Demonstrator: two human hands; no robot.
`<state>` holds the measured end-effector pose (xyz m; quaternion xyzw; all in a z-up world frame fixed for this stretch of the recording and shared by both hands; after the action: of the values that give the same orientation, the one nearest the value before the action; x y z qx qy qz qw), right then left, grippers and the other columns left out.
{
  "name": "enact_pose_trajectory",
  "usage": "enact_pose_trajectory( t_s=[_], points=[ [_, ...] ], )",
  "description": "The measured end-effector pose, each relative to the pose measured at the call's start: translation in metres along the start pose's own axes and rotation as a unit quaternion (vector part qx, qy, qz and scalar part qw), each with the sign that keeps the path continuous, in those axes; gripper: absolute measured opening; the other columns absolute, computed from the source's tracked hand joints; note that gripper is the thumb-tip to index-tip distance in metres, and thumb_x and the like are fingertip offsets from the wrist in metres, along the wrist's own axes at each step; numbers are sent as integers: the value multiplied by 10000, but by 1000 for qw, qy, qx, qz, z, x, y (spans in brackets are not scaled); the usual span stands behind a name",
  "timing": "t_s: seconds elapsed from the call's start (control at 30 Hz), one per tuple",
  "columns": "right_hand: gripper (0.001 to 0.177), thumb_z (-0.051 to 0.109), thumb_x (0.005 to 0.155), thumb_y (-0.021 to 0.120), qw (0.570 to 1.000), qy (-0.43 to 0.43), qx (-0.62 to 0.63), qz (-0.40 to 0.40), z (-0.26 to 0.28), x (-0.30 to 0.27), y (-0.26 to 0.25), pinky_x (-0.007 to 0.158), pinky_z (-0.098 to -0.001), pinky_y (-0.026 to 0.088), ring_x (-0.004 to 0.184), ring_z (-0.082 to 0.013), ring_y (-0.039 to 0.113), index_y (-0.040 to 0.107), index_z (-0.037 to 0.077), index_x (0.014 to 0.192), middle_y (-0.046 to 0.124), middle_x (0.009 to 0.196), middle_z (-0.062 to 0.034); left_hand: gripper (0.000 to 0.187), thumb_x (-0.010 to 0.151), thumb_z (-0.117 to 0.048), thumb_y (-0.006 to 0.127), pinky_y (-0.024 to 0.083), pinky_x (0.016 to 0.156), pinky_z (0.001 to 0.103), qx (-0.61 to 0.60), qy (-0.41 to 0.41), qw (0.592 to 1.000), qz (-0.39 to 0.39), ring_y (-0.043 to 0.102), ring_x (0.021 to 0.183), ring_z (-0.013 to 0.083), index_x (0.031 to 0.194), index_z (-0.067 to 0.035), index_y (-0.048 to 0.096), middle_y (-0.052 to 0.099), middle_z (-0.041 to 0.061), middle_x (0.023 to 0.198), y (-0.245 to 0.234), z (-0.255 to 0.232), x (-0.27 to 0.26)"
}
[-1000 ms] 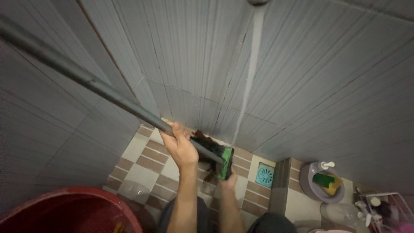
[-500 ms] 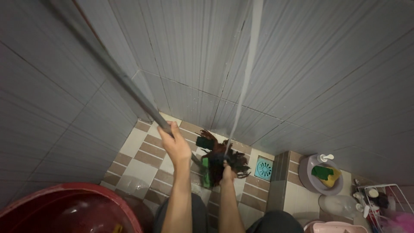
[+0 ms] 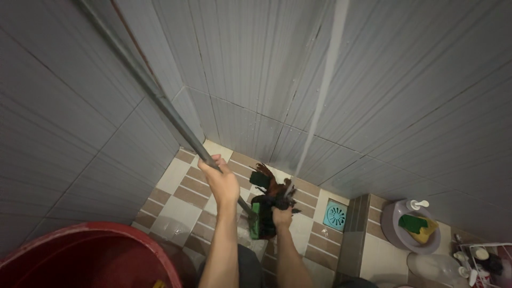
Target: The person rinses a mop head under a faucet in a small bathroom, applies detergent from a packet, and wrings the mop head by hand.
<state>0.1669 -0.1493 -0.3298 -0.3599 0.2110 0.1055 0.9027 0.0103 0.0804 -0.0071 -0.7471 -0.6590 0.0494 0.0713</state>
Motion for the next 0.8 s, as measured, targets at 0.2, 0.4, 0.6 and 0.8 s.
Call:
enact_pose_trajectory(
  t_s=[0.2,0.4,0.6,0.8],
  points=[
    [1173,597,778,967,990,52,-130,-4,-3,27,2,1240,-553,256,1499,-522,344,334,78,1618,363,1584,-392,966,921,11,631,279,1222,570,49,96,990,-91,349,1456,580,1679,78,36,111,386,1642,-22,-36,-15],
    [1133,510,693,958,991,-112,-22,-74,39,32,-13,1180,-475,449,1382,-433,589,432,-34,1537,568,1511,-302,358,923,40,549,476,1238,502,46,295,952,71,661,1332,361,1252,-32,671,700,168,1319,16,-64,-62],
    [607,299,830,849,994,-98,46,6,29,35,-8,1015,-448,550,1176,-369,714,700,57,1366,767,1254,-247,409,1012,-324,585,482,1113,501,345,-17,842,415,640,1303,393,1311,-64,685,683,194,1374,146,85,-66],
    [411,146,812,769,955,3,295,-16,-6,43,-6,948,-494,556,1052,-390,709,757,-54,1171,784,1075,-188,833,1042,-559,597,361,1266,470,405,-150,761,483,450,1538,398,1677,-70,370,394,228,1700,199,208,-65]
  ],
)
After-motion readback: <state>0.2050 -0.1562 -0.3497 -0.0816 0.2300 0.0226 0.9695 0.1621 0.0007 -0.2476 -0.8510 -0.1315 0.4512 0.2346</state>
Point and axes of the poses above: each hand's wrist, its own x-axis towards the middle knuckle, its own y-axis out of the palm, z = x × y, the point moved 7 cm from there along x, towards the middle knuckle
